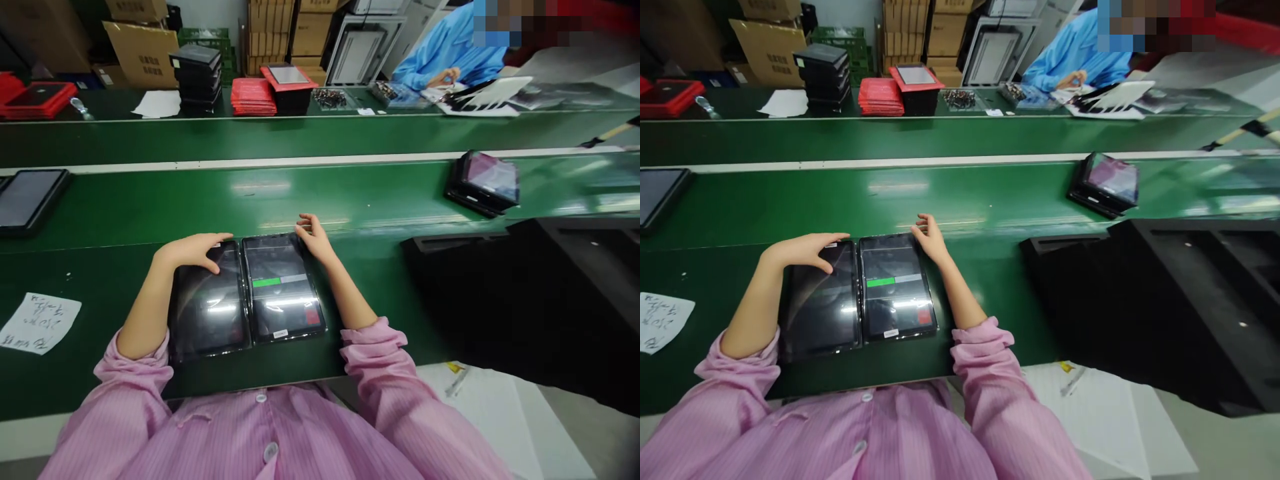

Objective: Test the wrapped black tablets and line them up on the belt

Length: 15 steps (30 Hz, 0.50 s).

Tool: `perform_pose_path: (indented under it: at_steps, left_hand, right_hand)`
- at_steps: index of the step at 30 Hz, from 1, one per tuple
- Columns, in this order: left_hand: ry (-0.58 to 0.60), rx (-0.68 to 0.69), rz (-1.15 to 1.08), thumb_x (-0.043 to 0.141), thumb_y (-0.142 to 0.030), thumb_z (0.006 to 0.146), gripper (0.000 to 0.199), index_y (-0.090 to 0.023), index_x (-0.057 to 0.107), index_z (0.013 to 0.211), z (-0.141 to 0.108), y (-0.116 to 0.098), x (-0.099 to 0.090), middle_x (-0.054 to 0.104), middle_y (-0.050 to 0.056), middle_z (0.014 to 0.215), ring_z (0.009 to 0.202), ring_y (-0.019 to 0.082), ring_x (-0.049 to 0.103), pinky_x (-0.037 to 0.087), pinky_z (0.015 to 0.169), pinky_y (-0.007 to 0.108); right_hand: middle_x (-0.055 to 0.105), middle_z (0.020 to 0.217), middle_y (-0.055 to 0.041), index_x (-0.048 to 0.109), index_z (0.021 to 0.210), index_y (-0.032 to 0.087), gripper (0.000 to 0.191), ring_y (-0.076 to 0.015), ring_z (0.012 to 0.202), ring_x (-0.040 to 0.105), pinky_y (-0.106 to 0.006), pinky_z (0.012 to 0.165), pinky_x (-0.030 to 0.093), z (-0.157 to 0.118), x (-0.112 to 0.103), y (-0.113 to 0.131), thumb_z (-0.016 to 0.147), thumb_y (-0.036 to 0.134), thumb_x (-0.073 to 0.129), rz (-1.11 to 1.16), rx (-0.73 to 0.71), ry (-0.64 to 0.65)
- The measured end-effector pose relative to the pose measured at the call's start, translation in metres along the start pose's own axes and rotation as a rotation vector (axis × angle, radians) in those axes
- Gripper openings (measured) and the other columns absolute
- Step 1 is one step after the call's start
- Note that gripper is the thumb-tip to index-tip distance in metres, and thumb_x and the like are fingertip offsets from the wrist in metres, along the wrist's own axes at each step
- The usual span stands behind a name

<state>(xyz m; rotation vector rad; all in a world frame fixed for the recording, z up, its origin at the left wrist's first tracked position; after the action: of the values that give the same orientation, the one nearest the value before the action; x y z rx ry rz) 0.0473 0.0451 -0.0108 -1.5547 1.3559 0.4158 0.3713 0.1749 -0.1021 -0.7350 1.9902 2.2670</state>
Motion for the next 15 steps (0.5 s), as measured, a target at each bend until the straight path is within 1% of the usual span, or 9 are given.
perform_pose_path:
  at_steps: [2, 3, 4, 7, 9, 10, 12, 13, 15]
  left_hand:
    - [0.023, -0.024, 0.111, 0.074, -0.051, 0.071, 0.112, -0.028, 0.011, 0.160, -0.009, -0.009, 0.010, 0.030, 0.014, 0.163, 0.150, 0.036, 0.028, 0.009, 0.120, 0.062]
    - [0.036, -0.036, 0.146, 0.075, -0.051, 0.071, 0.118, -0.028, 0.002, 0.161, -0.012, -0.013, 0.014, 0.023, 0.015, 0.165, 0.152, 0.037, 0.020, 0.000, 0.118, 0.067]
    - [0.047, -0.044, 0.165, 0.075, -0.051, 0.071, 0.123, -0.027, -0.005, 0.160, -0.015, -0.017, 0.018, 0.017, 0.017, 0.167, 0.153, 0.038, 0.014, -0.006, 0.116, 0.069]
    - [0.065, -0.050, 0.186, 0.075, -0.055, 0.070, 0.130, -0.024, -0.016, 0.158, -0.017, -0.024, 0.028, 0.004, 0.021, 0.167, 0.154, 0.039, 0.001, -0.010, 0.113, 0.071]
    - [0.050, -0.073, 0.213, 0.077, -0.055, 0.068, 0.133, -0.022, -0.016, 0.158, -0.015, -0.025, 0.031, 0.002, 0.024, 0.166, 0.154, 0.040, 0.000, -0.010, 0.112, 0.073]
    - [0.038, -0.085, 0.224, 0.078, -0.054, 0.067, 0.135, -0.021, -0.016, 0.158, -0.014, -0.024, 0.033, 0.003, 0.026, 0.166, 0.154, 0.040, 0.000, -0.010, 0.111, 0.073]
    - [0.012, -0.083, 0.207, 0.078, -0.055, 0.067, 0.135, -0.021, -0.015, 0.158, -0.011, -0.024, 0.034, 0.007, 0.027, 0.165, 0.154, 0.040, 0.003, -0.010, 0.111, 0.073]
    - [-0.002, -0.065, 0.180, 0.077, -0.056, 0.069, 0.133, -0.022, -0.016, 0.158, -0.010, -0.023, 0.034, 0.009, 0.026, 0.165, 0.154, 0.039, 0.005, -0.011, 0.111, 0.074]
    - [-0.033, -0.009, 0.118, 0.072, -0.058, 0.074, 0.125, -0.025, -0.016, 0.158, -0.007, -0.024, 0.033, 0.011, 0.023, 0.166, 0.154, 0.038, 0.008, -0.015, 0.110, 0.073]
  right_hand:
    - [0.052, 0.136, -0.0153, 0.036, 0.143, 0.022, 0.078, -0.0274, 0.122, 0.052, -0.048, 0.111, 0.037, -0.020, 0.006, -0.005, 0.080, 0.056, 0.067, 0.026, -0.004, 0.047]
    - [0.047, 0.142, -0.0166, 0.030, 0.147, 0.022, 0.086, -0.0285, 0.130, 0.047, -0.048, 0.115, 0.032, -0.030, 0.007, -0.007, 0.079, 0.059, 0.068, 0.037, -0.016, 0.089]
    - [0.041, 0.148, -0.0175, 0.024, 0.150, 0.023, 0.093, -0.0292, 0.137, 0.041, -0.049, 0.118, 0.028, -0.039, 0.007, -0.008, 0.078, 0.062, 0.069, 0.048, -0.032, 0.145]
    - [0.022, 0.161, -0.0178, 0.013, 0.155, 0.024, 0.108, -0.0300, 0.150, 0.023, -0.048, 0.123, 0.018, -0.062, 0.000, -0.005, 0.075, 0.063, 0.074, 0.068, -0.083, 0.318]
    - [0.014, 0.165, -0.0176, 0.011, 0.155, 0.025, 0.115, -0.0304, 0.153, 0.017, -0.049, 0.124, 0.015, -0.071, -0.005, -0.002, 0.070, 0.058, 0.081, 0.069, -0.116, 0.366]
    - [0.015, 0.165, -0.0180, 0.012, 0.155, 0.025, 0.118, -0.0307, 0.153, 0.018, -0.049, 0.124, 0.016, -0.074, -0.008, 0.000, 0.067, 0.056, 0.084, 0.078, -0.122, 0.364]
    - [0.026, 0.161, -0.0181, 0.017, 0.154, 0.026, 0.114, -0.0304, 0.149, 0.028, -0.050, 0.122, 0.022, -0.075, -0.011, -0.001, 0.066, 0.055, 0.084, 0.136, -0.098, 0.314]
    - [0.035, 0.156, -0.0176, 0.023, 0.151, 0.026, 0.106, -0.0300, 0.145, 0.036, -0.050, 0.120, 0.028, -0.075, -0.012, -0.002, 0.068, 0.056, 0.082, 0.172, -0.068, 0.269]
    - [0.056, 0.137, -0.0153, 0.044, 0.139, 0.024, 0.083, -0.0290, 0.127, 0.054, -0.049, 0.112, 0.040, -0.074, -0.015, -0.006, 0.071, 0.058, 0.078, 0.214, 0.014, 0.169]
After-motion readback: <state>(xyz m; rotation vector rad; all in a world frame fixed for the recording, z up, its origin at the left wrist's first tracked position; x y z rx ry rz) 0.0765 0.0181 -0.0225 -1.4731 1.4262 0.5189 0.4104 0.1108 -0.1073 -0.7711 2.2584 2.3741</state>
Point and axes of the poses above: each hand's wrist, its own z-axis towards the middle knuckle, its own x-axis out of the palm, y = z × x, the point moved 2 cm from there along z, towards the middle knuckle
